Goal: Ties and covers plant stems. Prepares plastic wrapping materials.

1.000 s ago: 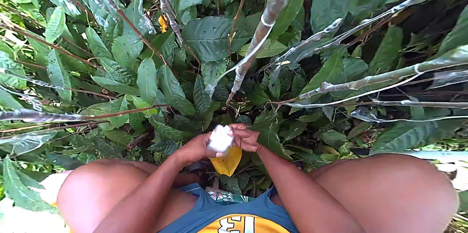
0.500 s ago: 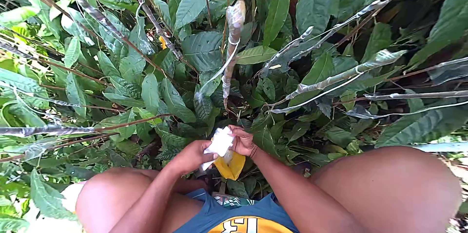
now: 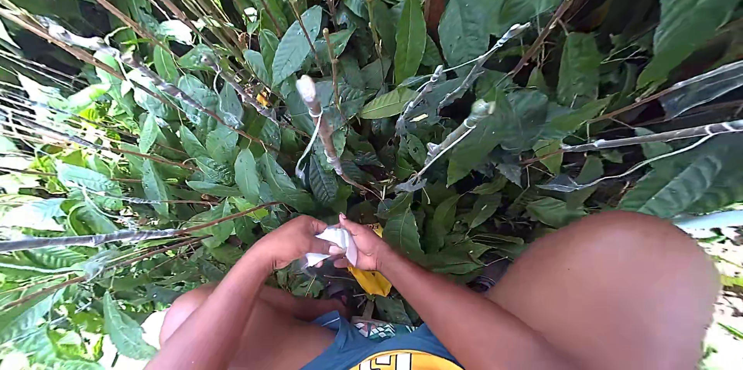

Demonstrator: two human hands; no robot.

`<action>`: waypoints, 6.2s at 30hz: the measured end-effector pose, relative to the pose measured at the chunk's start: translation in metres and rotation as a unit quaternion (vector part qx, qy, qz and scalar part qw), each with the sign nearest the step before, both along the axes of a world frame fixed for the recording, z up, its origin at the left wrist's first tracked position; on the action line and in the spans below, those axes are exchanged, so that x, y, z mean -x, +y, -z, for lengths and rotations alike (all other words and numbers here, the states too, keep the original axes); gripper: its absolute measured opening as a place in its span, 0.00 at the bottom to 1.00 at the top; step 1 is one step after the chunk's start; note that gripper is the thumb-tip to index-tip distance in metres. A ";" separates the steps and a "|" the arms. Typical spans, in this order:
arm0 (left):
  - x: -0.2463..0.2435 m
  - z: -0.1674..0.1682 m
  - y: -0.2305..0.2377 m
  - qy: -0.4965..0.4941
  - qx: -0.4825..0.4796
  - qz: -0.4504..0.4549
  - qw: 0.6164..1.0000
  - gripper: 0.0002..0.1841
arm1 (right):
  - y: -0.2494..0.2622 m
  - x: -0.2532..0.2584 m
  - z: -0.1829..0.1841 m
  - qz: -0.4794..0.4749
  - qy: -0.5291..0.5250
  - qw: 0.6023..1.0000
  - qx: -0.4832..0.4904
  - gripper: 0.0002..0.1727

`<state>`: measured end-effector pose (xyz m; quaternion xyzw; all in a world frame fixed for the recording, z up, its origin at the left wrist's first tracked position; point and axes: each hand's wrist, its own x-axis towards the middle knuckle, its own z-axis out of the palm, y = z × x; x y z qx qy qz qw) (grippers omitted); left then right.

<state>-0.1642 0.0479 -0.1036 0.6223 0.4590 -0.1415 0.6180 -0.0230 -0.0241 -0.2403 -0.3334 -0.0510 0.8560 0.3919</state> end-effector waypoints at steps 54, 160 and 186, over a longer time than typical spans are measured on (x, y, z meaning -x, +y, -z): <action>-0.007 -0.148 -0.011 0.242 -0.174 0.402 0.866 0.10 | 0.008 -0.029 -0.114 -0.131 -0.374 0.653 -0.646 0.48; 0.013 0.040 -0.123 -0.476 0.009 -0.253 0.842 0.42 | -0.057 -0.033 -0.113 0.076 -0.291 0.890 -0.342 0.10; 0.012 0.041 -0.113 -0.462 -0.073 -0.204 0.860 0.44 | -0.055 -0.022 -0.111 0.054 -0.247 0.949 -0.188 0.11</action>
